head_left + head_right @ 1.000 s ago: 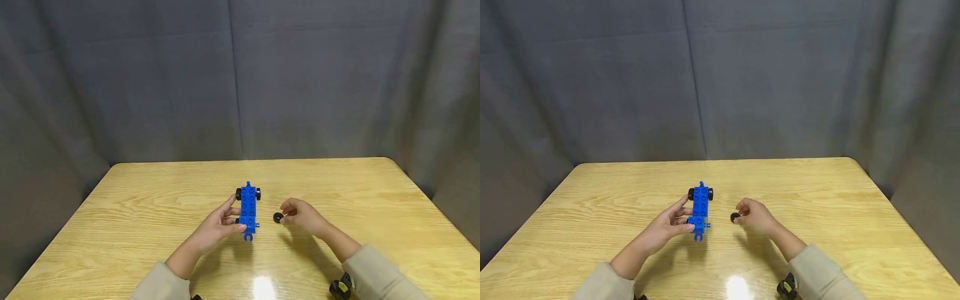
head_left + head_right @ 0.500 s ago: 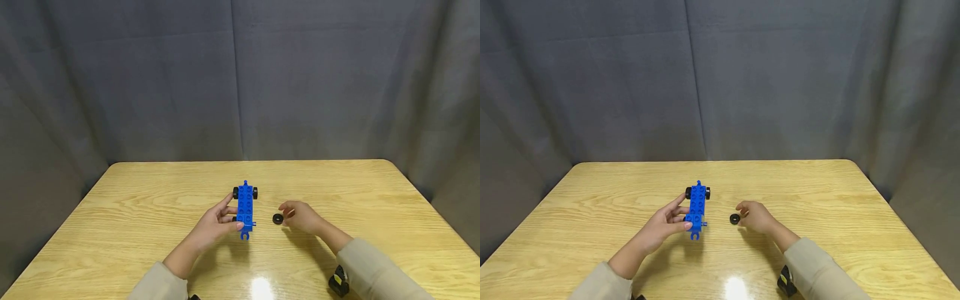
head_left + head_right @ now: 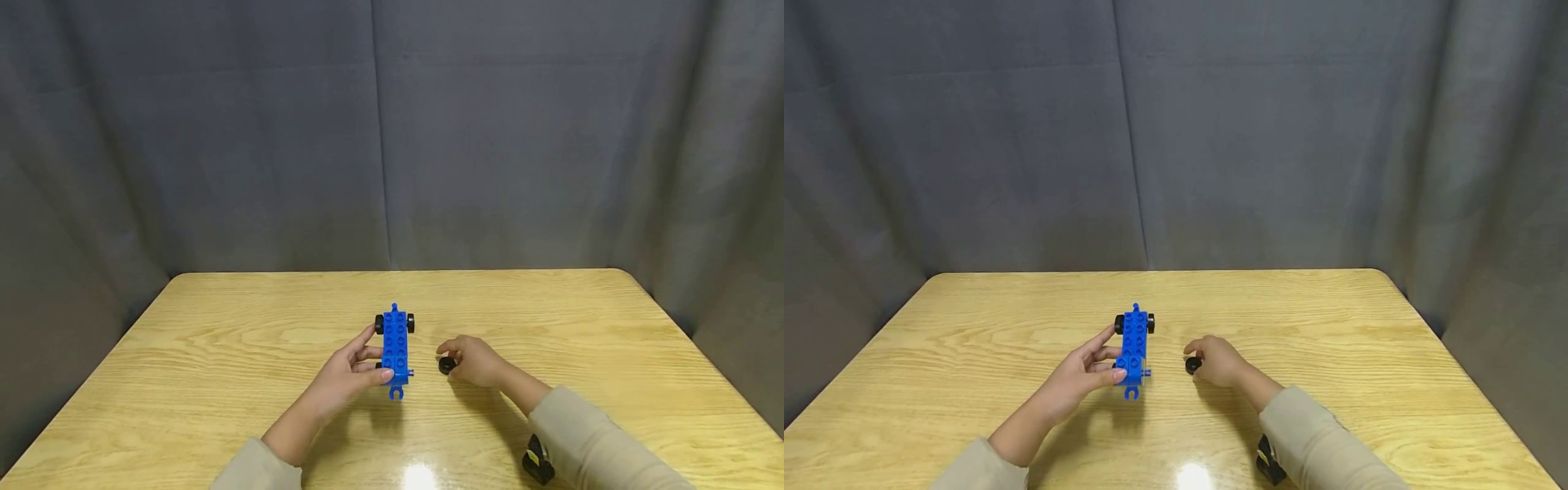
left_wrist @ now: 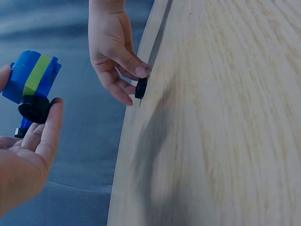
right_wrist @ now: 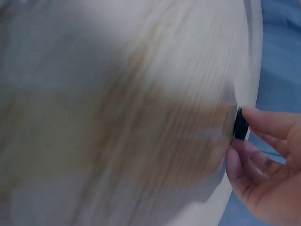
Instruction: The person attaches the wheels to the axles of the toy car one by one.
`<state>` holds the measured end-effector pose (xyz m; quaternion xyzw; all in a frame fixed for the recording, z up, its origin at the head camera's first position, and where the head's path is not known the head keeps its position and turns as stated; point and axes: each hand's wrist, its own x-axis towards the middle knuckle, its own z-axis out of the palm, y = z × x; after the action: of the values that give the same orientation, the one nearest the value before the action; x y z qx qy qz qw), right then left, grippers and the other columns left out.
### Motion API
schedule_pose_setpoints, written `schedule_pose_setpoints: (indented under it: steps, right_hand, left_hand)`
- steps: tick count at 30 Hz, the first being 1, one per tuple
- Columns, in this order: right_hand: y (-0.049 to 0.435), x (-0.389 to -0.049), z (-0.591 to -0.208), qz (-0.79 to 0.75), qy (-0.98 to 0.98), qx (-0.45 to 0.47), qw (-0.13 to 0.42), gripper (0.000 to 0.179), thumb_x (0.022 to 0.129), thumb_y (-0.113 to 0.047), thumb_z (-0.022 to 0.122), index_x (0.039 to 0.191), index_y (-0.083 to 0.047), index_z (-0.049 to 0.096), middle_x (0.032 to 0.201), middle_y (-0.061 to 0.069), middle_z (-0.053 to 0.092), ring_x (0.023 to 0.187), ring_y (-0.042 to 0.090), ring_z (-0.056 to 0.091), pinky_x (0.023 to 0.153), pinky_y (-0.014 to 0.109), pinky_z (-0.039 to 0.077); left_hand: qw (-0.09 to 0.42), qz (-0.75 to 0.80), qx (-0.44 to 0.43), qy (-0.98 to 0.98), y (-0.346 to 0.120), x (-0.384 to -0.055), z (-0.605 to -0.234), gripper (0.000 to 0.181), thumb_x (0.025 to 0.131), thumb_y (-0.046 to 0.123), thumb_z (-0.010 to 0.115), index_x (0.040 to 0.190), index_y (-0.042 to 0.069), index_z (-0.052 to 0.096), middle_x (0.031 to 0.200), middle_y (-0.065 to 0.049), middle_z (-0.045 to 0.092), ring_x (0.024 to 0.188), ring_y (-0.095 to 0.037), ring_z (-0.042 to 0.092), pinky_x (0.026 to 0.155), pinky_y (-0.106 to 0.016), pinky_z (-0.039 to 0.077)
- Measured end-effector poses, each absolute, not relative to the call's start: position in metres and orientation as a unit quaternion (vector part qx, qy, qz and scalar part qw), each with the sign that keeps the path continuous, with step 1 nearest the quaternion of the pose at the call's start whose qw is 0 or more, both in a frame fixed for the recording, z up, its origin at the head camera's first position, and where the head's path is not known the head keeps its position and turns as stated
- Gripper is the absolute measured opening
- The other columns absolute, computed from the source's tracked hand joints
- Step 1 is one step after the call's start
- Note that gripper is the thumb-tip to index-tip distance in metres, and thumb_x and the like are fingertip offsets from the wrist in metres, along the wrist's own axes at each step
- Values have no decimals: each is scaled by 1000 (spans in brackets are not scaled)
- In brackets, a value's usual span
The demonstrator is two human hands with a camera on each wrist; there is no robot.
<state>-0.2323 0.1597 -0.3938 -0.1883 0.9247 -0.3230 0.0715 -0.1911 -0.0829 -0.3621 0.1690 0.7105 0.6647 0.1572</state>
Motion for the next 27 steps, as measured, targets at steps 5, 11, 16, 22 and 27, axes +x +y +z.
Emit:
schedule_pose_setpoints:
  steps: [5, 11, 16, 22, 27]
  right_hand:
    - [154, -234, -393, -296, 929, -214, 57, 30, 65, 7, 68, 93, -2, 64, 81, 5, 52, 74, 20, 50, 65, 32, 44]
    - [151, -235, -395, -292, 930, -218, 53, 23, 66, 6, 67, 87, -2, 64, 80, 6, 52, 75, 21, 51, 65, 33, 44]
    - [148, -236, -394, -284, 936, -202, 56, 21, 67, -1, 70, 87, -3, 63, 77, 5, 52, 73, 18, 49, 65, 33, 43]
    - [152, -235, -392, -321, 925, -200, 34, 24, 71, -6, 69, 93, 0, 61, 76, 4, 50, 68, 15, 46, 58, 29, 40]
    - [158, -230, -387, -366, 913, -183, -11, 21, 73, -3, 66, 92, 1, 58, 78, 5, 52, 69, 15, 50, 60, 28, 43]
  left_hand:
    - [149, 669, 170, 708, -85, -192, -360, 85, 76, 23, 67, 138, 6, 12, 115, -18, 46, 94, -25, 55, 79, -33, 45]
    - [150, 671, 173, 706, -87, -191, -358, 87, 75, 23, 67, 138, 5, 11, 116, -19, 45, 95, -25, 55, 78, -33, 45]
    - [150, 674, 175, 701, -90, -191, -358, 88, 75, 22, 67, 139, 5, 9, 116, -19, 45, 96, -25, 54, 79, -33, 45]
    - [145, 672, 170, 706, -91, -190, -358, 87, 75, 23, 67, 139, 8, 9, 117, -17, 45, 100, -25, 52, 83, -34, 42]
    - [153, 674, 173, 702, -88, -190, -361, 85, 78, 21, 64, 140, 10, 7, 119, -17, 42, 103, -25, 49, 85, -33, 41]
